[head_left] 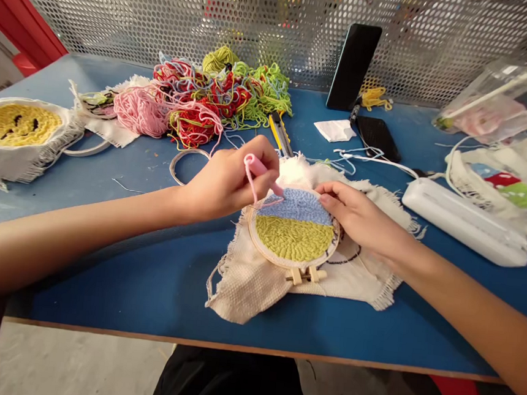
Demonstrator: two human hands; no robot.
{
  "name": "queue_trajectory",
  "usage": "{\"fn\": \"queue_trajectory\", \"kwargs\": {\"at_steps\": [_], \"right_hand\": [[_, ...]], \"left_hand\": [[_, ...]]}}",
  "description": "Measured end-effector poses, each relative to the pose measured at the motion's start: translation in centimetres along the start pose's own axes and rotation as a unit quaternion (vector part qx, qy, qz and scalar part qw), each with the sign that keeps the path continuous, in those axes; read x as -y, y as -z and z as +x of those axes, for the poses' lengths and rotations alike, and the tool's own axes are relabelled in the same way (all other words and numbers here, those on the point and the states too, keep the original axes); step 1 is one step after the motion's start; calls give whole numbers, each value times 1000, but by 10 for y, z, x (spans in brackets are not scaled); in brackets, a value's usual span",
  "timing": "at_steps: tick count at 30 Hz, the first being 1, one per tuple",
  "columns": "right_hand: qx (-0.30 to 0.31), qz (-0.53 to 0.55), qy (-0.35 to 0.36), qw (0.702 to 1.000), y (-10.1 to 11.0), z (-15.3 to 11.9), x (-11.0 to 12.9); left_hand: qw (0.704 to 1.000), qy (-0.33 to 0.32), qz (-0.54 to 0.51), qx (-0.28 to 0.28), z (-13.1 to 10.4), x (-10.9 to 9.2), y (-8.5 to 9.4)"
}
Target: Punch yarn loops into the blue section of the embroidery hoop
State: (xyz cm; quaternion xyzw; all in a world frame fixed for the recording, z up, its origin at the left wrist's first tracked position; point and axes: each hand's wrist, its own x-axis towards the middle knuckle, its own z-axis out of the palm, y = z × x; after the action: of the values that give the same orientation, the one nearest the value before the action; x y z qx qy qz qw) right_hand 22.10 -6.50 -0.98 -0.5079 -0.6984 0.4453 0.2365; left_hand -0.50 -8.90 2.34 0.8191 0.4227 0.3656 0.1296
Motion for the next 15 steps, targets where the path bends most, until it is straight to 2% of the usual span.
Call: {"fn": "queue_trajectory", "kwargs": {"at_steps": [6, 12, 15], "right_hand": [[-4, 163, -92, 982, 0, -10, 17], [13, 221, -101, 970, 0, -15, 25], [7, 211, -62, 976, 2, -16, 36]], "left_hand": [[1000, -10, -22, -4, 5, 0, -7], [998, -40, -41, -23, 4, 2, -17], [998, -45, -23, -24, 4, 2, -21]]}}
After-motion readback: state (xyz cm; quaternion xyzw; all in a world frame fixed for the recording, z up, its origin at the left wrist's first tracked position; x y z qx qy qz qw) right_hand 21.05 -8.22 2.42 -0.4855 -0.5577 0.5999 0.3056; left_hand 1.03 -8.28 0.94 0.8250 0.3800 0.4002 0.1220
